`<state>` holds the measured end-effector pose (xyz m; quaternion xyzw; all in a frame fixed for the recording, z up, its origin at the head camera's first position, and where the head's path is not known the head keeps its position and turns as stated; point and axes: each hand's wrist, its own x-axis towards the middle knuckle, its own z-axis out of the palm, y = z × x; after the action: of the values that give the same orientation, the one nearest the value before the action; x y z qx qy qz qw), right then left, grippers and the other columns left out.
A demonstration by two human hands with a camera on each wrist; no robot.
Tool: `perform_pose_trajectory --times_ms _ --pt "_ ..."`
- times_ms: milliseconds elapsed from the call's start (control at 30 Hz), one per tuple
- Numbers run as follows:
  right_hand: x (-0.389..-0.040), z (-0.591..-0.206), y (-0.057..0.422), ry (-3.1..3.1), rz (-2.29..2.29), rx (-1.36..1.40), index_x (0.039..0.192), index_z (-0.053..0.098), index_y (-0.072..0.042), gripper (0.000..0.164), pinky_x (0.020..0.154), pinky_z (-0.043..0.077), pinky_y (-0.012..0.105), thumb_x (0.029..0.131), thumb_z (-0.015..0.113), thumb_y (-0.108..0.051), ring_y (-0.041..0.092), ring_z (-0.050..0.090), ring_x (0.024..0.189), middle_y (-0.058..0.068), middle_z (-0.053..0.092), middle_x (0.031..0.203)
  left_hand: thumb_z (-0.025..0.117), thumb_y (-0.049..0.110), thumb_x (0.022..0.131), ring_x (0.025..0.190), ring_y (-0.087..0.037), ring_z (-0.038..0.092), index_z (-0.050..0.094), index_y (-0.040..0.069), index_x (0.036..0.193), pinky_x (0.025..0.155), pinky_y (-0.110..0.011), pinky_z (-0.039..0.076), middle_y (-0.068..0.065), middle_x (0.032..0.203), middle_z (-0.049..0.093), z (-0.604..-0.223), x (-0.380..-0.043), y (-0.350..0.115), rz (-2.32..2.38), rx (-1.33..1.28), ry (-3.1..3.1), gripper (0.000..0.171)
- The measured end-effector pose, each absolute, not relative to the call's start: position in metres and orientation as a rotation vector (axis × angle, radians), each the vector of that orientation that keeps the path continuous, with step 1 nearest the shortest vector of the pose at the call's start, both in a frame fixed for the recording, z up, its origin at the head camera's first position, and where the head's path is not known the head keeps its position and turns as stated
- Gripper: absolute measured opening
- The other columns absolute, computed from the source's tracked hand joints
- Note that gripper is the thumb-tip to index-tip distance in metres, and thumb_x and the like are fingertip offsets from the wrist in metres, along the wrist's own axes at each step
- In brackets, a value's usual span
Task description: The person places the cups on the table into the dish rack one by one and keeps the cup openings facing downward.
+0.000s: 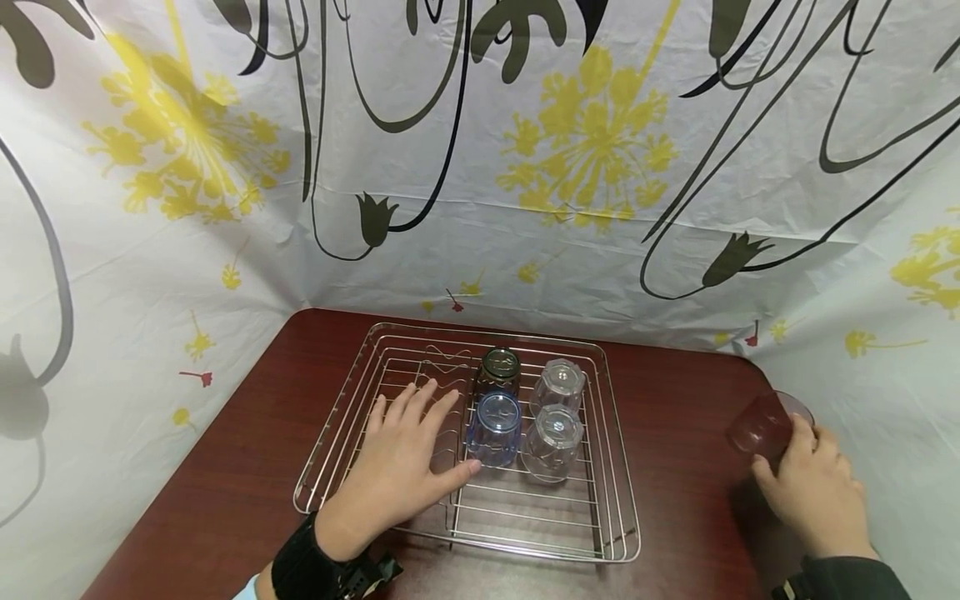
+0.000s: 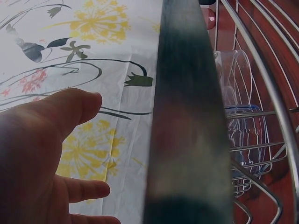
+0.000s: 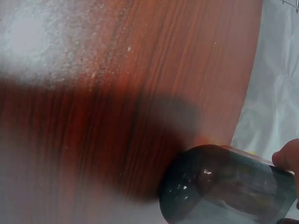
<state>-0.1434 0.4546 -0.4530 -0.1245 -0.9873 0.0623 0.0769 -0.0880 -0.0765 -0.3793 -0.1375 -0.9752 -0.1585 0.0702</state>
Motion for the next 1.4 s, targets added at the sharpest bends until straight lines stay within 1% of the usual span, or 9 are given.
perform_pose_trajectory --times_ms 133,233,367,533,667,867,1100,1233,1400 --pt "-0.141 -0.454 0.453 -2.930 0.163 -0.365 0.149 0.012 0.021 0.094 0.082 0.035 0.076 0.092 0.069 -0.028 0.068 0.029 0.113 0.052 0.018 0.135 0.053 0.080 0.083 0.149 -0.039 0.027 0.036 0.025 0.156 0.116 -0.070 0.014 -0.011 0.162 0.032 -0.379 -0.088 -0.077 -0.472 -0.414 -2.939 0.093" --pt "-0.138 -0.453 0.452 -2.888 0.146 -0.352 0.143 0.022 0.023 0.085 0.080 0.036 0.075 0.091 0.069 -0.024 0.067 0.032 0.111 0.053 0.024 0.129 0.051 0.081 0.083 0.149 -0.039 0.027 0.035 0.025 0.156 0.116 -0.070 0.014 -0.010 0.163 0.031 -0.378 -0.088 -0.077 -0.452 -0.412 -2.944 0.094" --pt "-0.134 -0.451 0.449 -2.824 0.129 -0.354 0.124 0.035 0.027 0.070 0.070 0.037 0.072 0.089 0.068 -0.024 0.065 0.039 0.097 0.050 0.034 0.112 0.052 0.081 0.083 0.149 -0.039 0.027 0.035 0.025 0.156 0.117 -0.069 0.014 -0.010 0.163 0.031 -0.376 -0.088 -0.078 -0.454 -0.408 -2.941 0.094" --pt "-0.131 -0.444 0.444 -2.786 0.076 -0.369 0.106 0.038 0.025 0.062 0.068 0.037 0.070 0.087 0.069 -0.026 0.063 0.041 0.087 0.047 0.038 0.098 0.051 0.081 0.083 0.149 -0.039 0.027 0.037 0.025 0.155 0.117 -0.069 0.014 -0.010 0.163 0.031 -0.374 -0.088 -0.079 -0.445 -0.414 -2.939 0.093" --pt "-0.129 -0.437 0.440 -2.770 0.053 -0.358 0.102 0.041 0.022 0.060 0.070 0.038 0.070 0.085 0.070 -0.027 0.063 0.042 0.087 0.046 0.039 0.098 0.050 0.082 0.083 0.148 -0.039 0.028 0.039 0.023 0.154 0.117 -0.069 0.015 -0.008 0.162 0.032 -0.372 -0.089 -0.079 -0.425 -0.423 -2.940 0.093" --pt "-0.129 -0.429 0.435 -2.817 0.024 -0.377 0.100 0.045 0.017 0.054 0.072 0.039 0.067 0.086 0.070 -0.029 0.059 0.042 0.089 0.042 0.041 0.100 0.049 0.081 0.084 0.148 -0.037 0.030 0.041 0.023 0.153 0.116 -0.069 0.017 -0.004 0.162 0.035 -0.370 -0.092 -0.079 -0.410 -0.442 -2.943 0.091" --pt "-0.126 -0.421 0.427 -2.769 0.012 -0.339 0.090 0.048 0.011 0.048 0.067 0.040 0.065 0.083 0.071 -0.030 0.056 0.046 0.083 0.038 0.047 0.095 0.051 0.081 0.083 0.148 -0.038 0.030 0.041 0.022 0.153 0.116 -0.069 0.016 -0.004 0.162 0.034 -0.369 -0.093 -0.077 -0.406 -0.442 -2.952 0.091" --pt "-0.125 -0.413 0.418 -2.758 0.030 -0.299 0.090 0.049 0.012 0.050 0.066 0.039 0.066 0.083 0.072 -0.032 0.057 0.046 0.081 0.039 0.048 0.093 0.051 0.081 0.083 0.149 -0.038 0.028 0.039 0.023 0.154 0.117 -0.068 0.016 -0.006 0.163 0.032 -0.369 -0.094 -0.076 -0.425 -0.442 -2.962 0.092" --pt "-0.125 -0.403 0.404 -2.739 0.080 -0.213 0.095 0.052 0.009 0.047 0.069 0.038 0.065 0.081 0.073 -0.031 0.057 0.047 0.084 0.038 0.050 0.096 0.053 0.080 0.083 0.150 -0.038 0.025 0.039 0.024 0.154 0.117 -0.067 0.016 -0.010 0.164 0.029 -0.366 -0.096 -0.076 -0.456 -0.439 -2.946 0.092"
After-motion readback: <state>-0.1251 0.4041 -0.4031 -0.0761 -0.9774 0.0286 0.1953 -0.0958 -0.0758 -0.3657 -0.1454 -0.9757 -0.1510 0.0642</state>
